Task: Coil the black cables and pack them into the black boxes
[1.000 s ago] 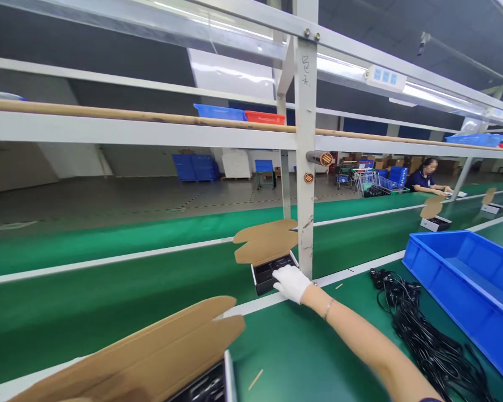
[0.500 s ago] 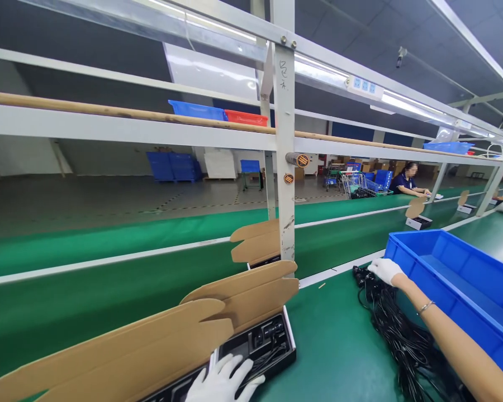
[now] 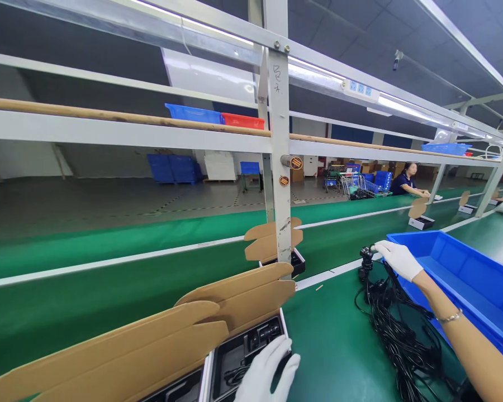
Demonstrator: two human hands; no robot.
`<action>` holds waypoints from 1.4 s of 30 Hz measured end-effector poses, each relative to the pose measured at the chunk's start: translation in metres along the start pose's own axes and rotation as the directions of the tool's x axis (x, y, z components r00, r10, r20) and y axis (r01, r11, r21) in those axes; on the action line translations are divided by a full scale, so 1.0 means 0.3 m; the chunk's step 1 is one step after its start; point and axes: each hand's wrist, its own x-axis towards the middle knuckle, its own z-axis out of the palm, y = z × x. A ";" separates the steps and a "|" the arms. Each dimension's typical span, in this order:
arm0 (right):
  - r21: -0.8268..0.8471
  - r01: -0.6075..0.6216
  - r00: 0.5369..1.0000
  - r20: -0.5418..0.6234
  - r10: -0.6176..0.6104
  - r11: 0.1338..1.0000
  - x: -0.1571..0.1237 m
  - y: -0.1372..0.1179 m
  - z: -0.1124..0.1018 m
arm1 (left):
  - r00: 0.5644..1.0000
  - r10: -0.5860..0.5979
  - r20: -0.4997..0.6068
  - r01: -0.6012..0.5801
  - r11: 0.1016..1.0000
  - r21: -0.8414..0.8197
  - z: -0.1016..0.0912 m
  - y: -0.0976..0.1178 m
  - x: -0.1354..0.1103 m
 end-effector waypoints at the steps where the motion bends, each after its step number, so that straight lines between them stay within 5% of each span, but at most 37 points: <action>1: 0.002 0.025 1.000 0.015 -0.025 1.000 -0.009 -0.028 -0.008 | 0.996 -0.072 0.051 0.077 0.990 -0.114 0.011 0.048 0.009; 5: 0.010 0.105 0.983 0.149 -0.105 0.994 -0.062 -0.153 0.028 | 0.940 -0.260 0.220 0.336 0.812 -0.478 0.089 0.242 0.101; 9: 0.080 0.132 0.953 0.264 -0.149 0.988 -0.135 -0.272 0.130 | 0.948 -0.212 0.237 0.316 0.699 -0.641 0.270 0.352 0.270; 12: 0.116 0.162 0.934 0.304 -0.190 0.980 -0.159 -0.303 0.162 | 0.936 -0.212 0.281 0.348 0.679 -0.647 0.412 0.353 0.374; 16: -0.043 0.186 0.976 0.125 -0.180 0.982 -0.112 -0.252 0.082 | 0.929 -0.230 0.290 0.367 0.680 -0.635 0.496 0.265 0.378; 21: 0.052 -0.028 0.991 0.131 0.021 0.998 -0.059 -0.203 -0.014 | 0.960 -0.255 0.117 0.274 0.760 -0.590 0.485 0.169 0.306; 26: 0.267 -0.065 0.978 0.209 0.008 0.962 -0.121 -0.213 -0.017 | 0.958 -0.260 0.119 0.275 0.725 -0.631 0.441 0.187 0.387; 30: 0.247 -0.096 0.872 0.488 -0.038 0.964 -0.220 -0.245 -0.005 | 0.962 -0.146 0.231 0.268 0.657 -0.704 0.376 0.244 0.507; 32: 0.214 -0.108 0.820 0.571 -0.035 0.971 -0.269 -0.272 0.046 | 0.965 -0.062 0.257 0.236 0.639 -0.733 0.336 0.287 0.558; 34: 0.163 -0.078 0.818 0.574 -0.031 0.984 -0.310 -0.303 0.139 | 0.966 0.002 0.259 0.199 0.633 -0.748 0.299 0.340 0.597; 39: -0.217 0.147 0.898 0.438 -0.038 0.965 -0.362 -0.360 0.412 | 0.973 0.079 0.216 0.115 0.643 -0.757 0.226 0.479 0.614; 42: -0.296 0.161 0.949 0.308 -0.065 0.941 -0.388 -0.334 0.451 | 0.976 0.107 0.190 0.080 0.636 -0.768 0.191 0.526 0.572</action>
